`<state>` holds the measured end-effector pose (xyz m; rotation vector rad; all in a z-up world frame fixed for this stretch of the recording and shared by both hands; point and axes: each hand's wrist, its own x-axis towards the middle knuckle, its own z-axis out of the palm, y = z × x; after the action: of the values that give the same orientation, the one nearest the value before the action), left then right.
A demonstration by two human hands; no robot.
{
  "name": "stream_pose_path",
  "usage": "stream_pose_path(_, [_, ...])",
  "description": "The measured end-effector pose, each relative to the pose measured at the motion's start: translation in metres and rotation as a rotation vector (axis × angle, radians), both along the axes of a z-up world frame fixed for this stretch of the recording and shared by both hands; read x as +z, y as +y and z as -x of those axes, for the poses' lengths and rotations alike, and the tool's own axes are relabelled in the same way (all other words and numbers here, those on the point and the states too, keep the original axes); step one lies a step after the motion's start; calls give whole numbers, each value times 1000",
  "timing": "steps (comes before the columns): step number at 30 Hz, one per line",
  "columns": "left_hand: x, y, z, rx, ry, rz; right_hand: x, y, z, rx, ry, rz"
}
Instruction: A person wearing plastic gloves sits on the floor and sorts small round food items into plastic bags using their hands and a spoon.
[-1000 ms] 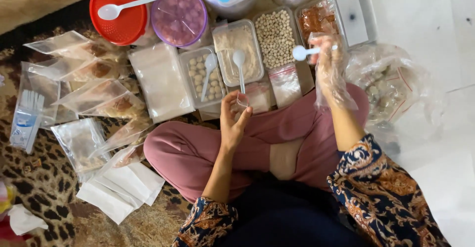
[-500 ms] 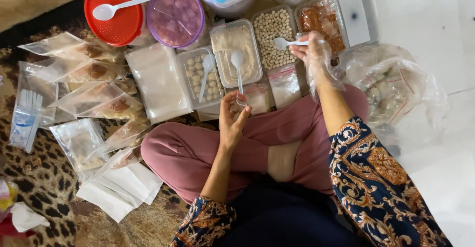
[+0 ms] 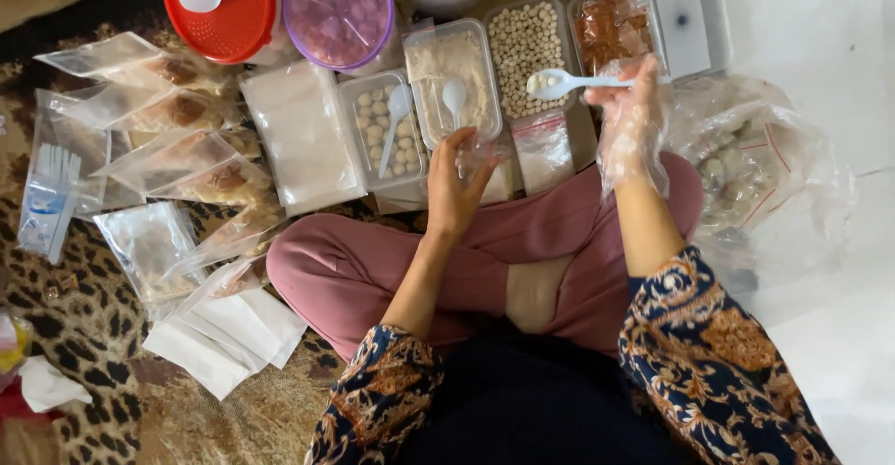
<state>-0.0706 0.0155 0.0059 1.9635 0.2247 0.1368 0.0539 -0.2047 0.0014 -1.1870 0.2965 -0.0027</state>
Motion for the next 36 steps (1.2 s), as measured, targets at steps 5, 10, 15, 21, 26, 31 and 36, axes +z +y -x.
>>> stream_pose_path(5, [-2,-10,-15,-8,-205,-96,46,14,31,64,-275,226])
stream_pose_path(10, [-5,-15,-19,-6,-257,-117,88,33,41,196,-702,536])
stream_pose_path(15, [-4,-16,-17,8,-235,-81,91,31,45,342,-983,761])
stream_pose_path(21, [-4,-8,-10,126,-84,357,19,0,20,188,-861,570])
stream_pose_path(26, [-20,14,-1,217,65,286,-32,-11,4,205,-382,555])
stream_pose_path(31, [-18,10,-1,153,66,208,-37,6,-2,209,-401,636])
stream_pose_path(36, [-13,3,-3,121,76,169,-73,2,-14,227,-168,278])
